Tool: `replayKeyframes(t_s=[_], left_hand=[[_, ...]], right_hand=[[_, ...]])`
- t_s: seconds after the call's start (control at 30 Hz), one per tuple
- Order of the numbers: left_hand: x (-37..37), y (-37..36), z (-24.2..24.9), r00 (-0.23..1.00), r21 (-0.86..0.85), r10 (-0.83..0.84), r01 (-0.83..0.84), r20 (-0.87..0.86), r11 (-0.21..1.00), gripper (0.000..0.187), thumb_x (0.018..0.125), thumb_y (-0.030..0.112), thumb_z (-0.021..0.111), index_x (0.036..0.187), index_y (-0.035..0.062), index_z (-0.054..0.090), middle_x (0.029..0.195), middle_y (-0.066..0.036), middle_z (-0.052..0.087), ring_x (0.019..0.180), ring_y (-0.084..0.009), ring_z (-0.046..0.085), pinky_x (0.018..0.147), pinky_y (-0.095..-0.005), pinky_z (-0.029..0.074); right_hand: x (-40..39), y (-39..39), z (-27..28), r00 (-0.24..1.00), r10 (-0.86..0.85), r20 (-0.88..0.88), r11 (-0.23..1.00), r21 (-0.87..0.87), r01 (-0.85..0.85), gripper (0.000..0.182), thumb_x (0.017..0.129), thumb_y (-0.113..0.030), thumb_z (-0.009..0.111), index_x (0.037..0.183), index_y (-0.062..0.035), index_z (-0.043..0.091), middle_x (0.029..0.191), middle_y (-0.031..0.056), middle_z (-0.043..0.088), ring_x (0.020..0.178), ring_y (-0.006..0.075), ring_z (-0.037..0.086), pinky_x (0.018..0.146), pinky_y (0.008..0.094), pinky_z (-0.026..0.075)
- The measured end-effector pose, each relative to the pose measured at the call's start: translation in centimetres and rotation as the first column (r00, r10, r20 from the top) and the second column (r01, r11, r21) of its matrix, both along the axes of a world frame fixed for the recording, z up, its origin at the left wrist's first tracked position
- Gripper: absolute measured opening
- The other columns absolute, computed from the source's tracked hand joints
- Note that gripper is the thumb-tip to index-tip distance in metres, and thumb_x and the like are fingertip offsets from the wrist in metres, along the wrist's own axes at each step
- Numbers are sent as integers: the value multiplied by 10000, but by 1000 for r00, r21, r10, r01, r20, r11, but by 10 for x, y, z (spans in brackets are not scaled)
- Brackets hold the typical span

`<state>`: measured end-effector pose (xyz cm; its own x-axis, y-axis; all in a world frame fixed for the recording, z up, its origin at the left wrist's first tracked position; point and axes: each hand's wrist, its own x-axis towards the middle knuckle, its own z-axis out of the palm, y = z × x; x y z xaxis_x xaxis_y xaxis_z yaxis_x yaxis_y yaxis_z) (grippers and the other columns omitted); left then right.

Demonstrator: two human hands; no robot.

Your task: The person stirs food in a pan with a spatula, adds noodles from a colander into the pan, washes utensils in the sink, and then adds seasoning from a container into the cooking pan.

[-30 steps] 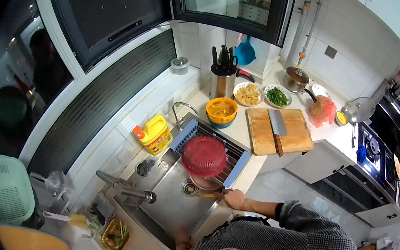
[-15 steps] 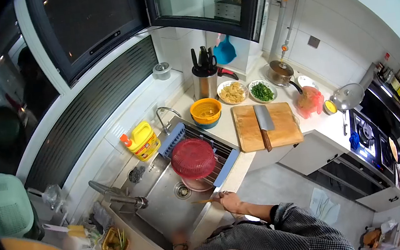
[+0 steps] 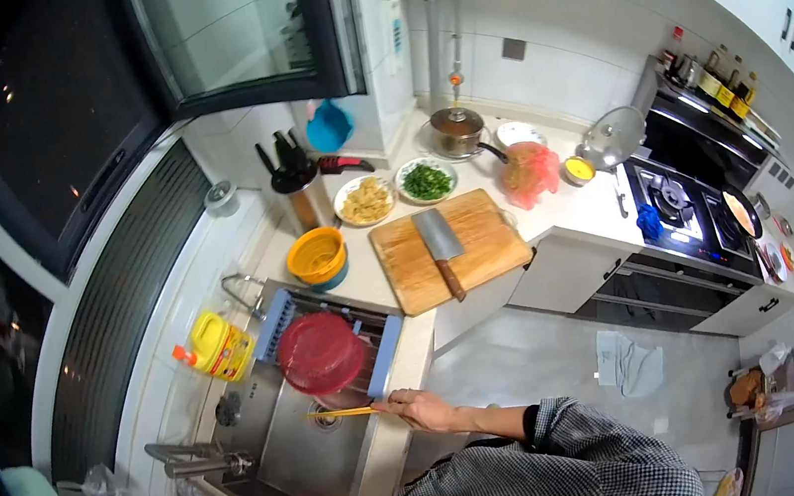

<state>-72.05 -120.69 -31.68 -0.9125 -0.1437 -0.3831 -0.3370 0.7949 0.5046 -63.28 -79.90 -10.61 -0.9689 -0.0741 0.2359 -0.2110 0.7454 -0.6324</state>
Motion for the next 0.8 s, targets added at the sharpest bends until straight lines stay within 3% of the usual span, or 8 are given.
replayKeyframes(t_s=[0.03, 0.13, 0.23, 0.33, 0.4, 0.47, 0.57, 0.8], left_hand=[[0, 5, 14, 999, -207, 46, -45, 0, 977, 829, 664, 169, 702, 1394, 71, 321, 1481, -205, 171, 1276, -379, 348, 1052, -437, 325], [2, 50, 86, 969, -147, 21, 17, 248, 989, 988, 575, 136, 748, 1424, 102, 242, 1501, -184, 48, 1319, -371, 278, 1096, -422, 295], [-24, 43, 51, 976, -421, -32, 122, 214, 899, 959, 610, 228, 746, 1424, 110, 253, 1489, -158, 159, 1367, -328, 198, 1130, -403, 247], [-50, 41, 37, 950, -521, -63, 222, 306, 824, 998, 602, 337, 783, 1427, 122, 265, 1490, -131, 192, 1380, -300, 181, 1129, -404, 247], [-51, 70, 43, 969, -507, 6, 123, 245, 853, 1088, 570, 472, 839, 1439, 157, 265, 1518, -111, 144, 1394, -261, 157, 1122, -430, 273], [-50, 93, 50, 979, -514, 200, -148, 46, 845, 985, 603, 460, 825, 1398, 121, 352, 1491, -122, 224, 1382, -258, 195, 1141, -424, 252], [-49, 166, 109, 937, -520, 349, -292, 11, 802, 770, 671, 316, 792, 1324, 77, 461, 1478, -135, 258, 1366, -290, 231, 1130, -417, 275], [-85, 225, 118, 992, -609, 85, -125, -94, 783, 601, 750, 351, 691, 1245, 64, 508, 1237, -138, 393, 1170, -309, 367, 983, -456, 352]], right_hand=[[2, 15, -3, 999, -30, -30, 993, -117, 26, 534, 792, 15, 515, 1305, -129, 499, 929, 122, 550, 828, 312, 571, 731, 388, 481], [20, 73, 15, 977, -192, -95, 967, -186, 172, 492, 813, 28, 514, 1275, -138, 533, 899, 135, 553, 812, 317, 567, 713, 390, 471], [45, 140, 30, 914, -382, -138, 896, -295, 331, 453, 814, 33, 522, 1240, -118, 559, 876, 135, 572, 771, 306, 573, 688, 367, 476], [75, 211, 37, 806, -579, -126, 778, -382, 499, 408, 824, 17, 525, 1207, -109, 586, 857, 132, 589, 733, 281, 576, 656, 338, 475], [96, 260, 41, 735, -668, -116, 710, -398, 582, 395, 830, 13, 525, 1199, -110, 592, 851, 133, 593, 722, 263, 574, 648, 323, 470], [115, 303, 47, 613, -784, -94, 581, -459, 673, 392, 850, -2, 537, 1230, -90, 571, 767, 110, 532, 690, 206, 523, 634, 313, 438], [141, 366, 46, 466, -882, -68, 440, -473, 763, 372, 864, -25, 536, 1232, -77, 568, 747, 99, 517, 678, 196, 507, 638, 308, 437], [170, 516, -2, 176, -972, -158, 216, -284, 934, 361, 885, -36, 485, 1242, -38, 545, 950, 178, 509, 828, 286, 531, 733, 362, 446]])
